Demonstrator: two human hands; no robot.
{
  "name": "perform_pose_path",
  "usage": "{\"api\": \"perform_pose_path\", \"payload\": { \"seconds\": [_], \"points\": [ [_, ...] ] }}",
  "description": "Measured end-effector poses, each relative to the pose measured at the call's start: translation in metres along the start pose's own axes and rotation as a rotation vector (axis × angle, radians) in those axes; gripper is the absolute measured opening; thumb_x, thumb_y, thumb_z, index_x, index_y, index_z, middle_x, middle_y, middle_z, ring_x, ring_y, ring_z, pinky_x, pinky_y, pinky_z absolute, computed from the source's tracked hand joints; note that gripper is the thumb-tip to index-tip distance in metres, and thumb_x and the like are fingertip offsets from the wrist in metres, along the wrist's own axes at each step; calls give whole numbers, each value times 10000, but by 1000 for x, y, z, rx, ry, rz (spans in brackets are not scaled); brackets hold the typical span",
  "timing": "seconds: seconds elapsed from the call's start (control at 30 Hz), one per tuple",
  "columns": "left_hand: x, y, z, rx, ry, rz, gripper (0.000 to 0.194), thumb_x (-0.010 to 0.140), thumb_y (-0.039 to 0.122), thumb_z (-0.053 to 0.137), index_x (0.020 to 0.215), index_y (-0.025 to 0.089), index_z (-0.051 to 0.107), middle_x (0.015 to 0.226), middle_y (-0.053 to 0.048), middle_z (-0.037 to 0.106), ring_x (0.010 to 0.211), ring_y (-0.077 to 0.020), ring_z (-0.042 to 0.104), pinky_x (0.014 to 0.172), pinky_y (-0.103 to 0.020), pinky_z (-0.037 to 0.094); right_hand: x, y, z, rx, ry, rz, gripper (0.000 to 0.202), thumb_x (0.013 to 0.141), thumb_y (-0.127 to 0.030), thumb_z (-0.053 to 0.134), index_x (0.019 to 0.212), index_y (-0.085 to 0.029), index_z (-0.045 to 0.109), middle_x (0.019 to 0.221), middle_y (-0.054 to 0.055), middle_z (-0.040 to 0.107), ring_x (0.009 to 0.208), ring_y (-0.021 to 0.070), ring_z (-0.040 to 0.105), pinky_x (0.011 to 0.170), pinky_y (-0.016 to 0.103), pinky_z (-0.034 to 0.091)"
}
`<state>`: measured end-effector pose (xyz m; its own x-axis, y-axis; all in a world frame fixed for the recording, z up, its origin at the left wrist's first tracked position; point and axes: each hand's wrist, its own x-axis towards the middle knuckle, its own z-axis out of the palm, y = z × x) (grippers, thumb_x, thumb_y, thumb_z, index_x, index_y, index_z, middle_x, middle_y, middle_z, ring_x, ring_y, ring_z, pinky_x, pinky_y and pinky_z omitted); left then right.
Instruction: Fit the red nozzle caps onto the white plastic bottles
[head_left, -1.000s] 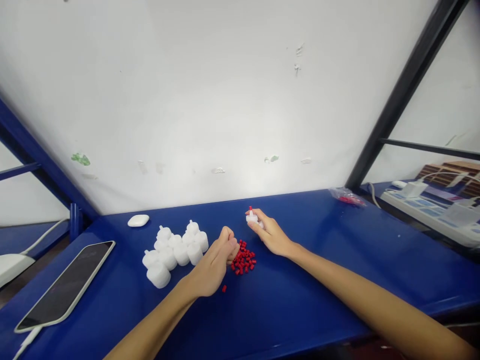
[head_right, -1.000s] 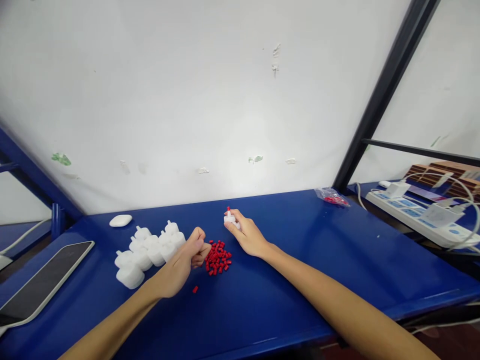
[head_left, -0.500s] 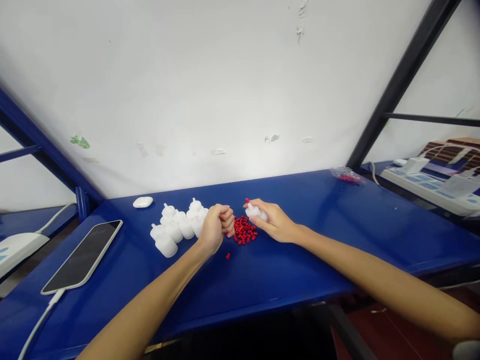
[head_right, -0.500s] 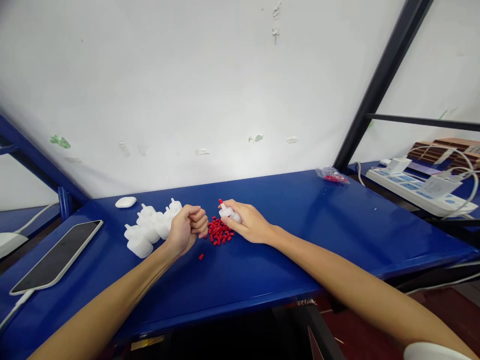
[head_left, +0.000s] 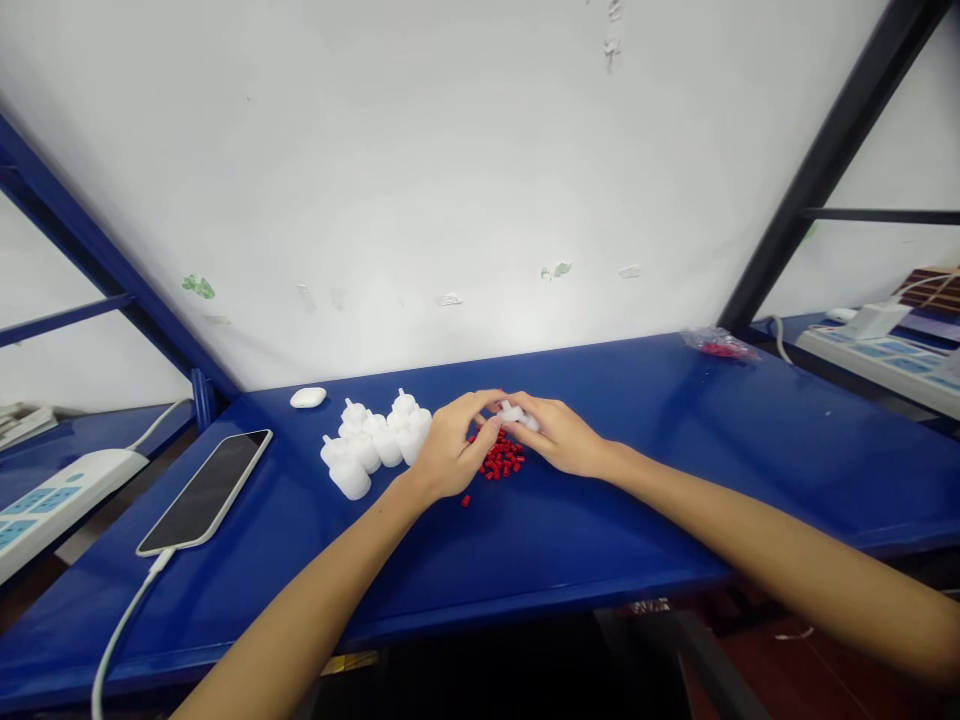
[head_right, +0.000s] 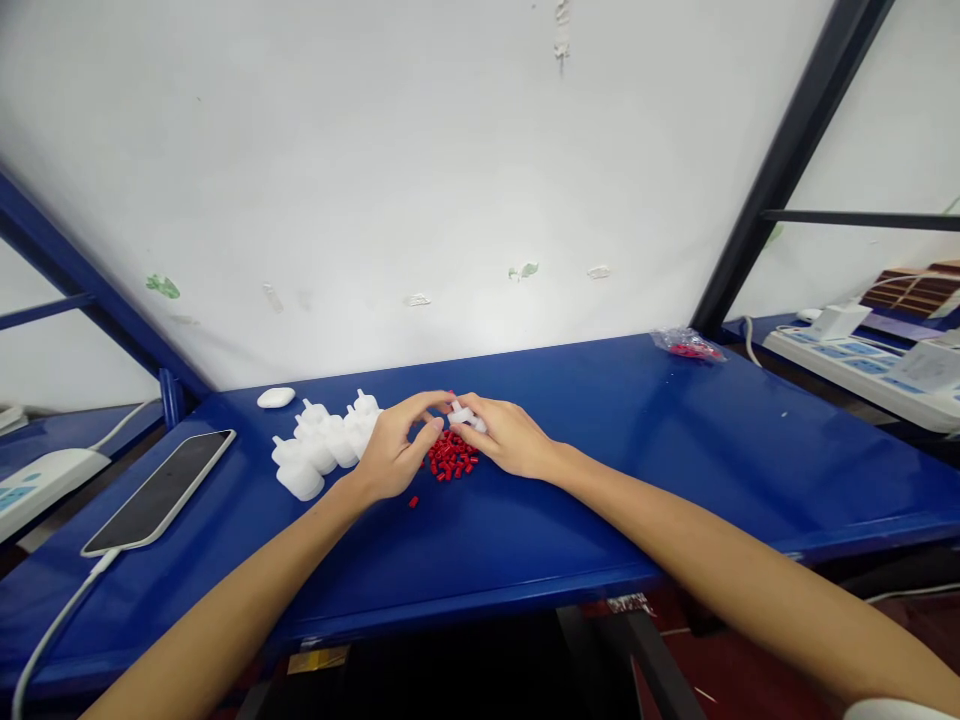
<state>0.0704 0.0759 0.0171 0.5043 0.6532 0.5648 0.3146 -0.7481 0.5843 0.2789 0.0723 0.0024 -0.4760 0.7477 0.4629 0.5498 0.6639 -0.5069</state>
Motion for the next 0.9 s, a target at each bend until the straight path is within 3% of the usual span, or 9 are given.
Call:
{"api": "perform_pose_path", "payload": {
  "seconds": [0.17, 0.33, 0.43, 0.53, 0.67, 0.77, 0.9],
  "points": [
    [9, -1, 3, 51, -34, 46, 293, 986, 251, 473, 1164, 189, 698, 1107, -75, 717, 1021, -202, 653, 921, -331, 481, 1, 5, -2, -86, -7, 42, 231, 1001, -366, 468, 1132, -195, 552, 994, 68, 693, 797, 191, 634, 706, 286, 440],
    [25, -3, 9, 58, -57, 20, 284, 969, 261, 504, 1137, 178, 717, 1130, -77, 719, 1026, -206, 659, 934, -339, 491, 3, 16, -6, -192, 13, 78, 303, 1017, -427, 428, 1193, -202, 531, 994, 67, 705, 806, 205, 656, 696, 294, 442],
    [39, -10, 15, 104, -81, -20, 271, 960, 256, 507, 1080, 182, 738, 1080, -63, 729, 984, -198, 668, 896, -322, 501, 6, 23, -8, -315, -4, 116, 328, 1023, -436, 411, 1231, -216, 536, 1117, 88, 709, 926, 236, 684, 734, 308, 468],
    [52, -21, 22, 214, -128, -25, 292, 965, 243, 473, 1038, 203, 753, 1052, -48, 734, 958, -195, 672, 863, -313, 507, 11, 30, -10, -478, -62, 189, 416, 1021, -470, 406, 1361, -247, 494, 1236, 100, 688, 1019, 274, 689, 758, 337, 496],
    [60, -32, 28, 454, -180, -88, 329, 968, 258, 438, 969, 197, 762, 1001, -74, 728, 950, -231, 672, 867, -342, 511, 16, 35, -13, -613, -182, 276, 516, 1015, -496, 402, 1455, -229, 431, 1237, 124, 696, 1012, 305, 703, 753, 368, 513],
    [57, -37, 28, 502, -205, -134, 310, 946, 265, 466, 990, 183, 762, 1022, -102, 725, 973, -254, 674, 887, -354, 514, 13, 34, -18, -604, -200, 301, 463, 1018, -457, 404, 1397, -208, 502, 1244, 130, 691, 1062, 303, 684, 790, 367, 508],
    [49, -40, 24, 510, -198, -157, 289, 921, 246, 486, 1007, 185, 754, 1068, -113, 709, 995, -252, 667, 914, -351, 503, 8, 29, -24, -480, -232, 208, 347, 1007, -412, 414, 1232, -238, 613, 1158, 80, 705, 1042, 262, 669, 825, 344, 488]
  ]
}}
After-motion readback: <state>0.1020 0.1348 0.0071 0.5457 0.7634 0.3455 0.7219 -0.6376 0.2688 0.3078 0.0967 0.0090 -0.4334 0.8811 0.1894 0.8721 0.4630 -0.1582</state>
